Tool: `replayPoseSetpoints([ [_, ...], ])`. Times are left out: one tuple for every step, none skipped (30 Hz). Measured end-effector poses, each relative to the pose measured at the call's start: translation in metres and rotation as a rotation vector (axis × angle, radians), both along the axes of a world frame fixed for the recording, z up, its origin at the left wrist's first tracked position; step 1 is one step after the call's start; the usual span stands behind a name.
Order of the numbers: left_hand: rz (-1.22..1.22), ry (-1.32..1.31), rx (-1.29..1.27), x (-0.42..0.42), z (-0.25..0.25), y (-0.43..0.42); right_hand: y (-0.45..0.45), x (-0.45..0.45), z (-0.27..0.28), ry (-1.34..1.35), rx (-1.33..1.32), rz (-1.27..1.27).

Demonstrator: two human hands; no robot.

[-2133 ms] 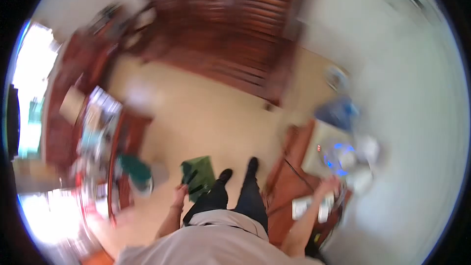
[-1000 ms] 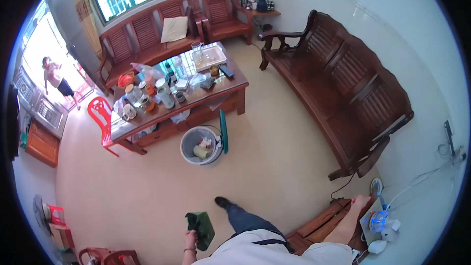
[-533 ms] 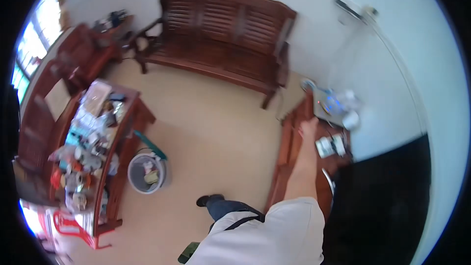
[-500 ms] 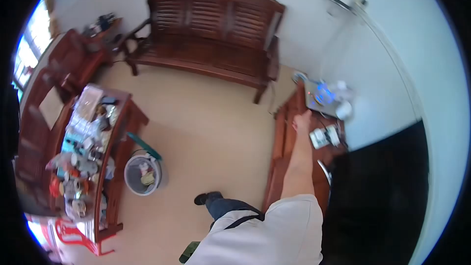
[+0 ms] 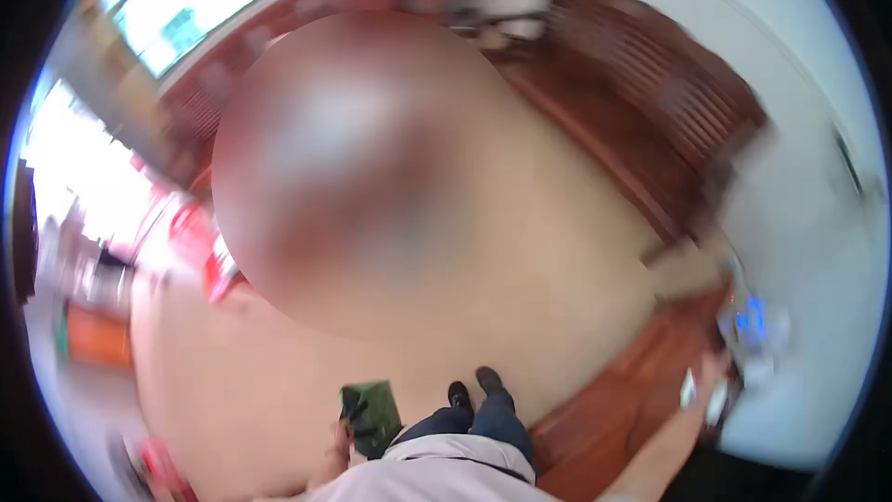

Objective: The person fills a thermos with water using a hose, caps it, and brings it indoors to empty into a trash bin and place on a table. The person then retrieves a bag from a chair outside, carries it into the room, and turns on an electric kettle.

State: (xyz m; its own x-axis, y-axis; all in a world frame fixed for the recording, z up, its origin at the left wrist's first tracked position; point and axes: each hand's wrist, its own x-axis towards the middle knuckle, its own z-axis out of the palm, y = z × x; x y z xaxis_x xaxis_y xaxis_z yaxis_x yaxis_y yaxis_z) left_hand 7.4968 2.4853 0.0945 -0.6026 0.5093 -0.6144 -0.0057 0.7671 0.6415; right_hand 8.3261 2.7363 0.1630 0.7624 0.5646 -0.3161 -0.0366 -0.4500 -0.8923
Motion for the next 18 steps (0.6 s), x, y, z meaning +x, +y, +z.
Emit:
replayPoseSetpoints([
  [0.209, -0.077, -0.004, 0.004, 0.006, 0.003, 0.009, 0.01, -0.007, -0.013, -0.039, 0.006],
  [0.369, -0.101, -0.059, 0.005, -0.015, 0.0, 0.017, 0.019, -0.01, -0.032, -0.086, 0.012],
  [0.438, -0.129, -0.035, 0.003, -0.028, -0.002, 0.021, 0.022, -0.013, -0.053, -0.137, 0.013],
  [0.489, -0.155, -0.02, 0.003, -0.033, -0.008, 0.023, 0.027, -0.012, -0.065, -0.183, 0.026],
  [0.502, -0.115, -0.01, 0.004, -0.036, -0.009, 0.033, 0.044, -0.029, -0.062, -0.273, -0.051],
  [0.501, -0.075, 0.001, 0.005, -0.038, -0.006, 0.046, 0.053, -0.04, -0.058, -0.358, -0.143],
  [0.523, -0.074, -0.014, 0.007, -0.032, -0.002, 0.063, 0.051, -0.036, -0.065, -0.372, -0.122],
  [0.531, -0.061, -0.012, 0.009, -0.035, -0.005, 0.064, 0.028, -0.023, -0.077, -0.336, -0.114],
  [0.536, -0.05, -0.005, 0.012, -0.037, -0.004, 0.064, 0.009, -0.01, -0.087, -0.295, -0.109],
  [0.546, -0.054, -0.008, 0.015, -0.035, -0.003, 0.066, 0.003, -0.005, -0.093, -0.296, -0.1],
  [0.55, -0.046, -0.006, 0.019, -0.031, -0.002, 0.069, 0.0, -0.001, -0.045, -0.321, -0.081],
  [0.553, -0.038, -0.003, 0.024, -0.03, -0.003, 0.072, 0.0, 0.002, 0.003, -0.346, -0.062],
  [0.559, -0.042, -0.004, 0.029, -0.031, -0.004, 0.075, 0.003, 0.003, -0.002, -0.346, -0.057],
  [0.562, -0.031, -0.002, 0.033, -0.032, 0.0, 0.079, 0.007, -0.001, -0.008, -0.393, -0.06],
  [0.563, -0.019, 0.002, 0.034, -0.033, -0.001, 0.084, 0.011, -0.005, -0.012, -0.441, -0.063],
  [0.569, -0.017, 0.001, 0.036, -0.039, -0.004, 0.084, 0.032, -0.024, 0.063, -0.389, -0.033],
  [0.554, -0.03, -0.001, 0.039, -0.05, -0.007, 0.084, 0.066, -0.053, 0.142, -0.34, -0.006],
  [0.55, -0.037, -0.004, 0.039, -0.058, -0.013, 0.084, 0.095, -0.077, 0.221, -0.294, 0.02],
])
